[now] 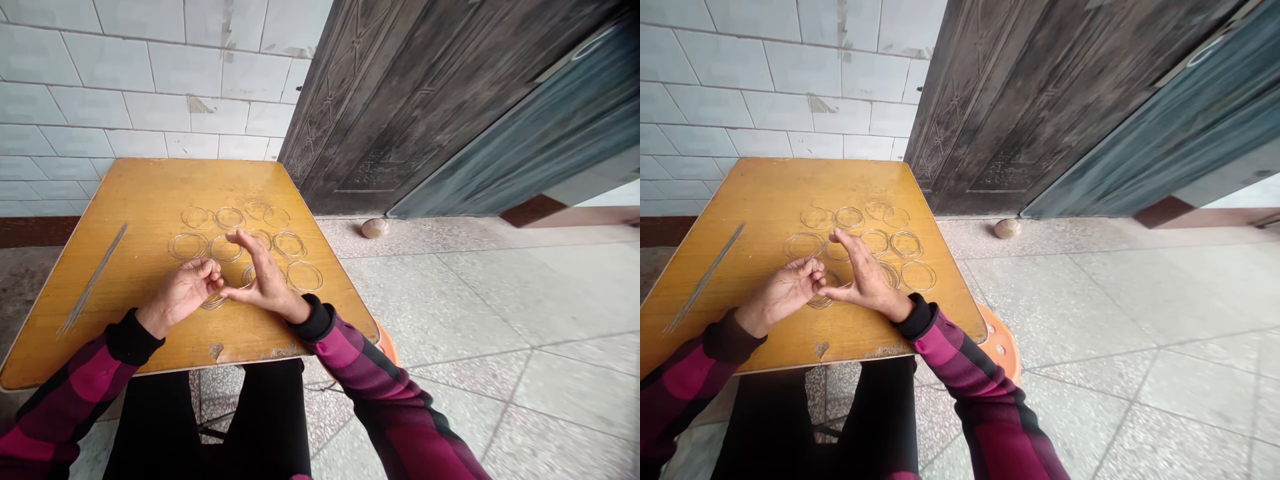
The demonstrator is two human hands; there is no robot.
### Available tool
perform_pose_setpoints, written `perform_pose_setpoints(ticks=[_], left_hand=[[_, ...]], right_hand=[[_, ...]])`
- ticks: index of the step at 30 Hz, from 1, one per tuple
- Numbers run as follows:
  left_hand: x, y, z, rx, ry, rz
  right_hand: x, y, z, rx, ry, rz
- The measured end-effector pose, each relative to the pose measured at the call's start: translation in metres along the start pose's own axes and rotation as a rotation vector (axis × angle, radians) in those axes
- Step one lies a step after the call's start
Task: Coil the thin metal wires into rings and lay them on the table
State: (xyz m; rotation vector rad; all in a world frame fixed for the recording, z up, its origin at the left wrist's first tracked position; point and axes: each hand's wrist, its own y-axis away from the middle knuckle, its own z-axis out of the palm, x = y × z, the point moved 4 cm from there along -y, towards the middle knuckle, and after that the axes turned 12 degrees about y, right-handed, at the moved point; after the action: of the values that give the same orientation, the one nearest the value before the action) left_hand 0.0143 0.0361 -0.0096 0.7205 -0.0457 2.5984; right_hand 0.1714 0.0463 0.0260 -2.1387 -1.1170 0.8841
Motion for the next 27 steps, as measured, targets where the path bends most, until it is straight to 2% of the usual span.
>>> perform_pose_setpoints(ticks=[6,10,17,21,27], left_hand=[[0.0004,-0.0004,-0.0018,0.005,-0.009,-0.002],[0.0005,0.0005,0.0008,-0.008,-0.015,-0.018],[0.0003,0.001,0.0034,0.024,0.033,-0.007],[0.0017,0.0014,0.0045,0.053,0.054,-0.018],[0.0021,0.0015,0.0064,0.031,0.067,0.001]], right_hand=[[-0.0003,-0.0007,-0.0014,-0.002,0.066,-0.008],[-0.0012,-0.0006,0.0003,-0.023,0.024,-0.006],[0.0014,-0.0003,0.0055,-0.009,-0.106,0.066],[0.0021,-0.0002,0.0052,-0.013,-0.088,0.108],[0.0011,-0.0009,0.0029,-0.027,-0.043,0.134]])
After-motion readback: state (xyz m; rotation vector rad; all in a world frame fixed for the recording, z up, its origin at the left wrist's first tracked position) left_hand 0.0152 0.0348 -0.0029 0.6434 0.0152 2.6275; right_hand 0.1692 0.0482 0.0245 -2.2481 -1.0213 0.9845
